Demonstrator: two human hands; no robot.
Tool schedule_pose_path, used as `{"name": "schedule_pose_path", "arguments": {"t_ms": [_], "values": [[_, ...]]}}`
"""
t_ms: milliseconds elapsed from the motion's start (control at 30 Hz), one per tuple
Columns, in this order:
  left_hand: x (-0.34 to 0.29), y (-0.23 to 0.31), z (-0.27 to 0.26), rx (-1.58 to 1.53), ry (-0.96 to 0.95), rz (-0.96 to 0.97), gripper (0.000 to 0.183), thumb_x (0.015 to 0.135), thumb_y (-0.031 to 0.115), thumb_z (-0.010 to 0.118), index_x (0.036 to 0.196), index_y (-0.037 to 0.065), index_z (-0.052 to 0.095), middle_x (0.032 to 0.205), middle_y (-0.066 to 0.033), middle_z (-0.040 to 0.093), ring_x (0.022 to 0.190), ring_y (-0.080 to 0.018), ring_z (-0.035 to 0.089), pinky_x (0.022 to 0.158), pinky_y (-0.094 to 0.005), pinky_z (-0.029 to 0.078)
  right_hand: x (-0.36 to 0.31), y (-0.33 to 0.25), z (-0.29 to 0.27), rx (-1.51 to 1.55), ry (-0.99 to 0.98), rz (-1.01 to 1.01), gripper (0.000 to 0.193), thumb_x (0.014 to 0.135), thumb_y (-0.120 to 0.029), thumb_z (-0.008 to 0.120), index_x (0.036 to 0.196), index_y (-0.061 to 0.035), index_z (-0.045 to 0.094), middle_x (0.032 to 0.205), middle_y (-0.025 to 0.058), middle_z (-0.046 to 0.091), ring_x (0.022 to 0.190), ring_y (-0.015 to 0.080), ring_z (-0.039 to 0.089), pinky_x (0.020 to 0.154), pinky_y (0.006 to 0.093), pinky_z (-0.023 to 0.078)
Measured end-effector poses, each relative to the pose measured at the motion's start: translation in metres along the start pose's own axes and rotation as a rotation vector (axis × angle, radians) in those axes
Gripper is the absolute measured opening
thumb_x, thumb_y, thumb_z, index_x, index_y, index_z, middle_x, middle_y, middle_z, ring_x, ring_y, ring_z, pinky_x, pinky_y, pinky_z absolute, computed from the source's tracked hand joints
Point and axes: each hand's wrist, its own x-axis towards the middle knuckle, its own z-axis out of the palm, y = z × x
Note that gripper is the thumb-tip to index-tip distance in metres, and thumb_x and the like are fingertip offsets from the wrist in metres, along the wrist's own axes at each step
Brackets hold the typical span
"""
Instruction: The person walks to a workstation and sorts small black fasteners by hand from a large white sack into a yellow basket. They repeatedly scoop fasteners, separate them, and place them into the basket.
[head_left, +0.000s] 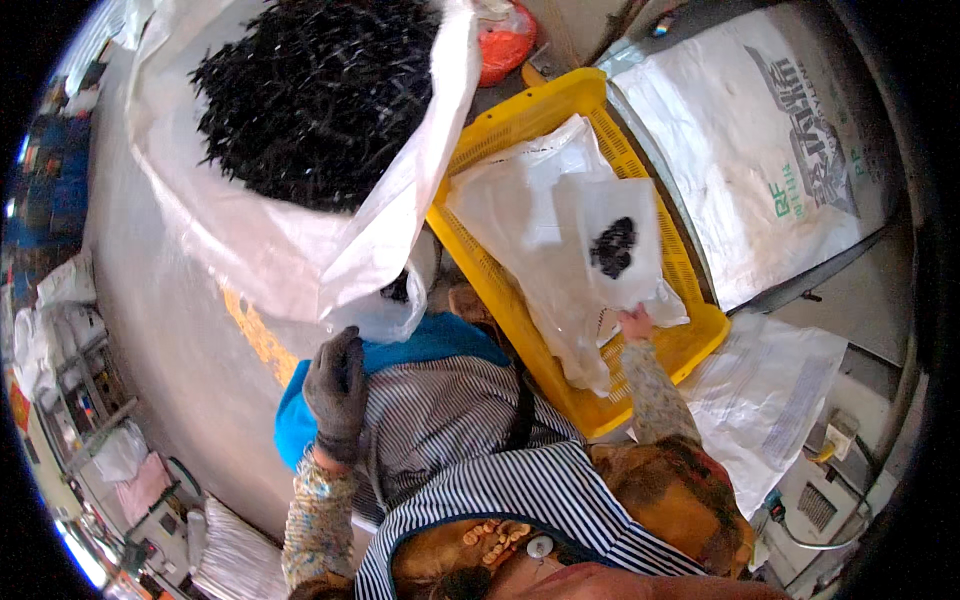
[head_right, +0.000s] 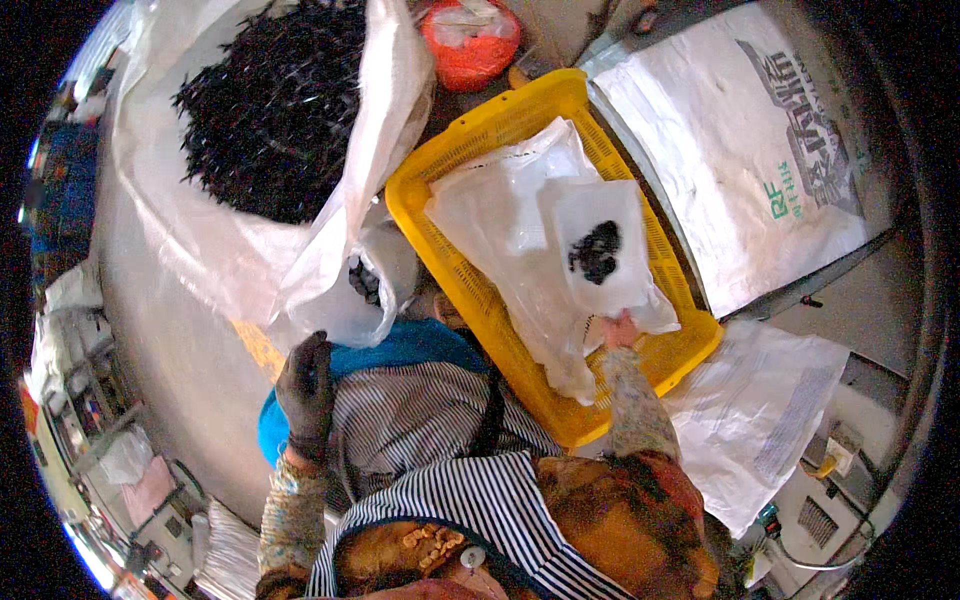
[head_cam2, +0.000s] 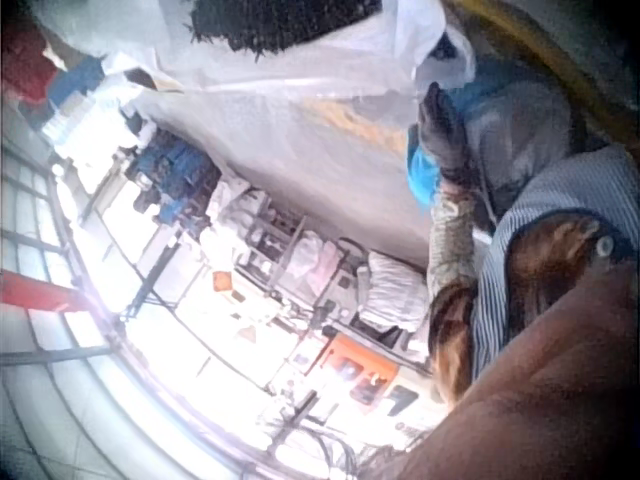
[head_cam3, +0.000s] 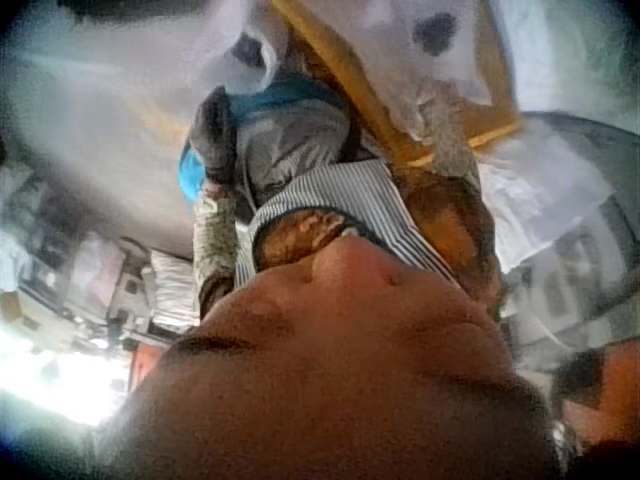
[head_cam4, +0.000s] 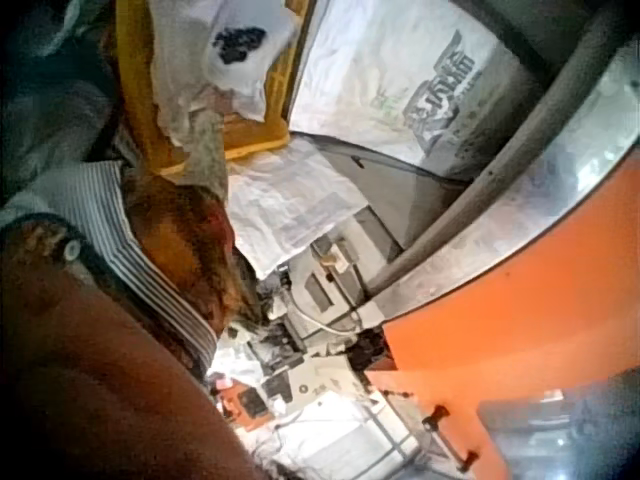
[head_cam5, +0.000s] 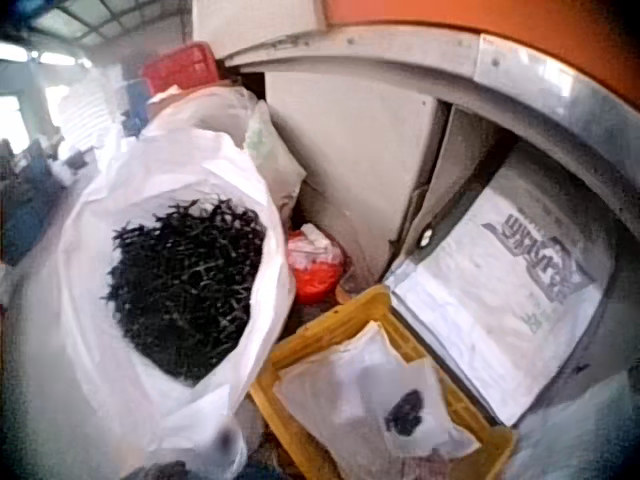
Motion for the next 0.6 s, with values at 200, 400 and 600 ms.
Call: {"name": "schedule_pose_path", "arguments": {"t_ms": [200, 400, 600], "values": [[-0.009, 0.0, -0.001, -0.077, 0.085, 0.055, 0.021, 0.088, 0.005, 0.062, 0.11, 0.005, 0.065, 0.095, -0.0151, 0.069, 0.081, -0.0277, 0.069, 0.07, -0.0368, 0.054, -0.062, -0.111, -0.101, -0.066, 0.197, -0.253, 0.052, 0.078, -0.015, 0.064, 0.126, 0.0029, 0.052, 0.11, 0.0141, 0.067, 0.097, 0.0268, 0.063, 0.084, 0.0387, 0.049], [-0.016, 0.0, -0.004, -0.156, 0.189, 0.088, 0.023, 0.089, 0.007, 0.06, 0.111, 0.005, 0.065, 0.099, -0.0165, 0.069, 0.089, -0.0316, 0.069, 0.075, -0.0386, 0.054, -0.14, -0.274, -0.151, 0.046, 0.071, -0.601, 0.042, 0.079, -0.016, 0.067, 0.116, 0.0032, 0.059, 0.097, 0.0125, 0.068, 0.092, 0.0197, 0.063, 0.082, 0.0336, 0.049], [-0.025, -0.009, 0.015, -0.295, 0.367, 0.178, 0.026, 0.087, 0.004, 0.061, 0.113, 0.002, 0.065, 0.105, -0.0193, 0.068, 0.097, -0.0345, 0.066, 0.083, -0.0398, 0.052, -0.205, -0.424, -0.158, 0.108, -0.172, -0.896, 0.038, 0.083, -0.017, 0.066, 0.115, 0.0033, 0.06, 0.1, 0.0109, 0.069, 0.09, 0.0172, 0.063, 0.083, 0.0308, 0.049]]}}
